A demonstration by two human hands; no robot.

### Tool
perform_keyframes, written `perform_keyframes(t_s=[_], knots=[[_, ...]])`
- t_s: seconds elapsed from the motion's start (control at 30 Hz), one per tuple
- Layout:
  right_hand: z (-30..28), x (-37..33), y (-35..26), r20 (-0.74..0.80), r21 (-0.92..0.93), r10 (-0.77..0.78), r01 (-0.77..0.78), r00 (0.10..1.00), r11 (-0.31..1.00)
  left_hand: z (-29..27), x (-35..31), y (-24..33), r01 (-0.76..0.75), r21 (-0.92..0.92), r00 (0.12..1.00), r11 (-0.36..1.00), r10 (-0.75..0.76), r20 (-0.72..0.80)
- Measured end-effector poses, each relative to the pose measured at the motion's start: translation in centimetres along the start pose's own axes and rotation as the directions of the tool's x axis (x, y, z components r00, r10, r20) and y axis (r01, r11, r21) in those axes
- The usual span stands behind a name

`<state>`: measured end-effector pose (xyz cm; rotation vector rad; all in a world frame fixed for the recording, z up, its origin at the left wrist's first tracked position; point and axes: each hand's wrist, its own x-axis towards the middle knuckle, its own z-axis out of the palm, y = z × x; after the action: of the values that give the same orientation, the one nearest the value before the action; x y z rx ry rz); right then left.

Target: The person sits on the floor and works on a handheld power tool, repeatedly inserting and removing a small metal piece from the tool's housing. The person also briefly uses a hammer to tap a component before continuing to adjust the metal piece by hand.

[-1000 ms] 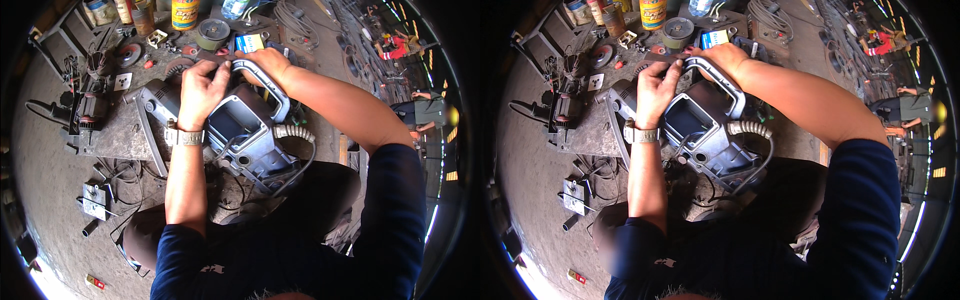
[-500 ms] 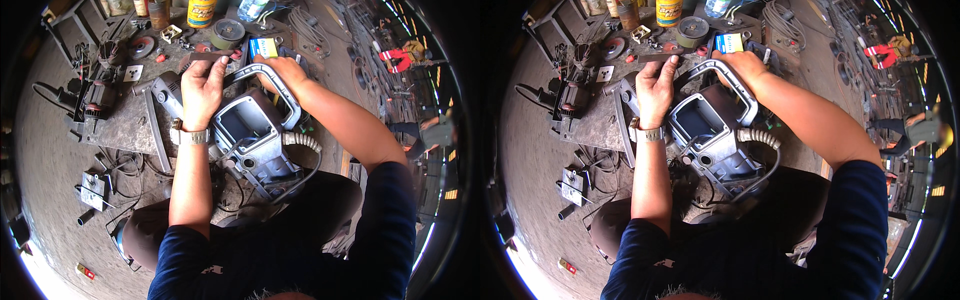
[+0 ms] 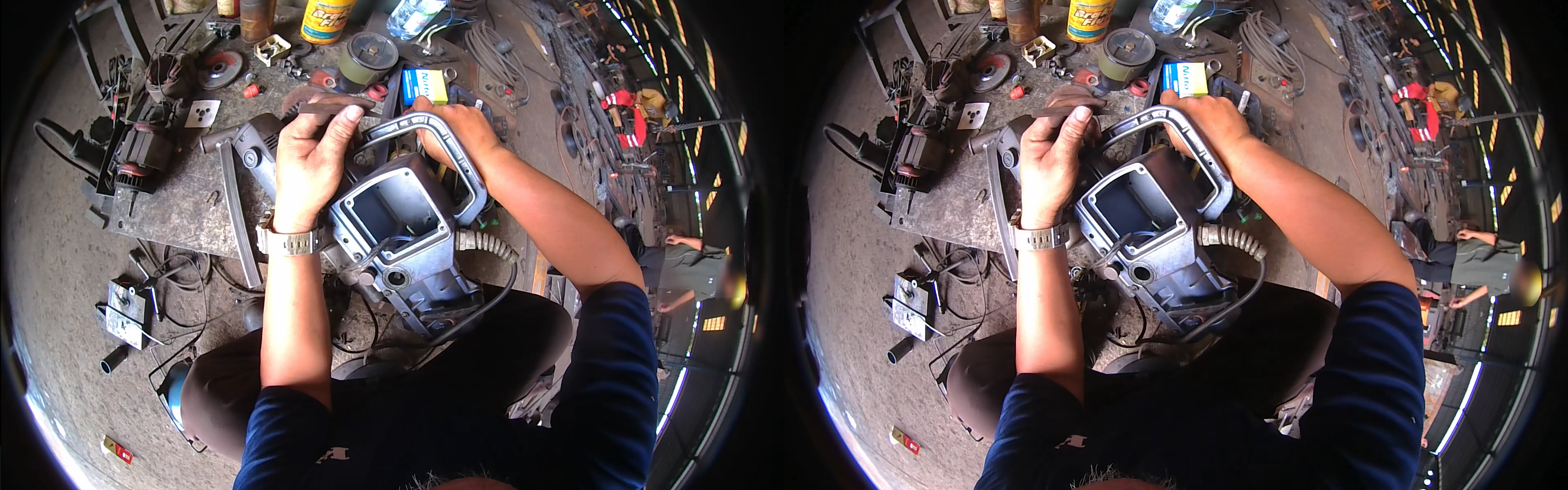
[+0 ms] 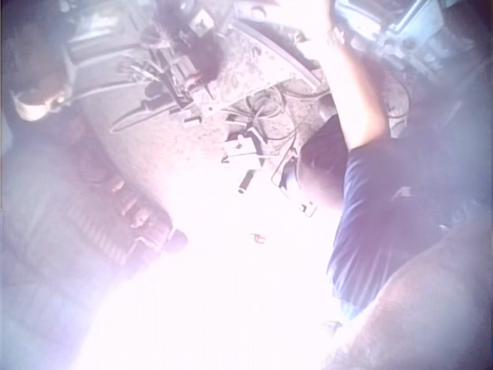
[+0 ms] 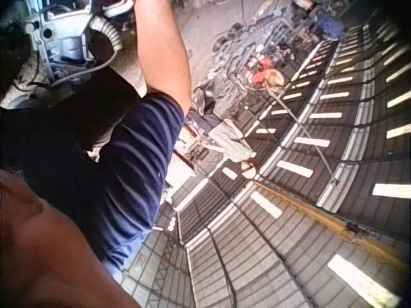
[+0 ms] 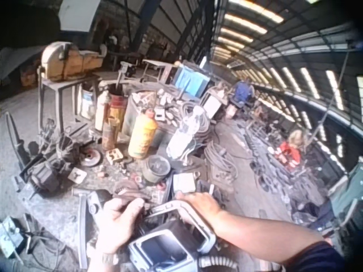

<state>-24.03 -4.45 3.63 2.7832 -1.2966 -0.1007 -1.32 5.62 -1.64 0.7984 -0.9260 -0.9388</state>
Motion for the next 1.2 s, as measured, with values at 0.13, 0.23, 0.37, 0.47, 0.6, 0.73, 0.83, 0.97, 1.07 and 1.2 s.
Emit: perform_keyframes(t_s=[0.13,0.23,0.37,0.47,0.6,0.73,0.83,0.97,1.07,1.2], knots=[[-0.4,0.1,-0.3,0.045,0.011,-0.002,0.002,0.999,1.0,0.8,-0.2,0.4,0.121,-0.251,0.99,0.96,-0.135,-0.041],[-0.3,0.0,0.0,0.035,0.012,-0.026,0.026,0.999,1.0,1.5,-0.1,0.9,0.124,-0.317,0.984,0.94,-0.158,-0.082],[0.0,0.0,0.2,0.029,-0.016,-0.017,0.018,0.999,1.0,1.1,-0.5,1.0,0.147,-0.32,0.989,0.936,-0.141,0.044],[0.2,0.0,0.0,0.025,-0.018,-0.01,0.011,1.0,1.0,1.1,-1.1,1.8,0.169,-0.2,0.982,0.965,-0.149,0.115],[0.0,0.0,-0.1,0.019,-0.007,-0.017,0.017,1.0,1.0,0.6,-1.4,2.0,-0.111,0.171,0.989,0.979,0.091,0.12],[-0.1,0.0,0.1,0.001,0.013,-0.038,0.038,0.999,0.999,0.9,-2.0,2.4,-0.29,0.33,0.949,0.899,0.226,0.218],[-0.3,0.0,-0.1,-0.001,0.014,-0.041,0.041,0.999,0.999,1.1,-2.8,2.8,-0.328,0.394,0.936,0.858,0.24,0.258],[-0.9,0.2,-0.5,0.007,0.046,-0.035,0.034,0.999,0.998,1.2,-3.2,2.9,-0.364,0.463,0.924,0.808,0.254,0.284],[-0.6,0.2,-0.4,-0.026,0.082,-0.054,0.056,0.998,0.995,1.5,-3.4,3.1,-0.396,0.489,0.913,0.777,0.277,0.3],[-0.6,0.4,-0.5,-0.018,0.065,-0.048,0.049,0.999,0.997,1.5,-3.5,3.1,-0.412,0.486,0.908,0.771,0.304,0.287]])
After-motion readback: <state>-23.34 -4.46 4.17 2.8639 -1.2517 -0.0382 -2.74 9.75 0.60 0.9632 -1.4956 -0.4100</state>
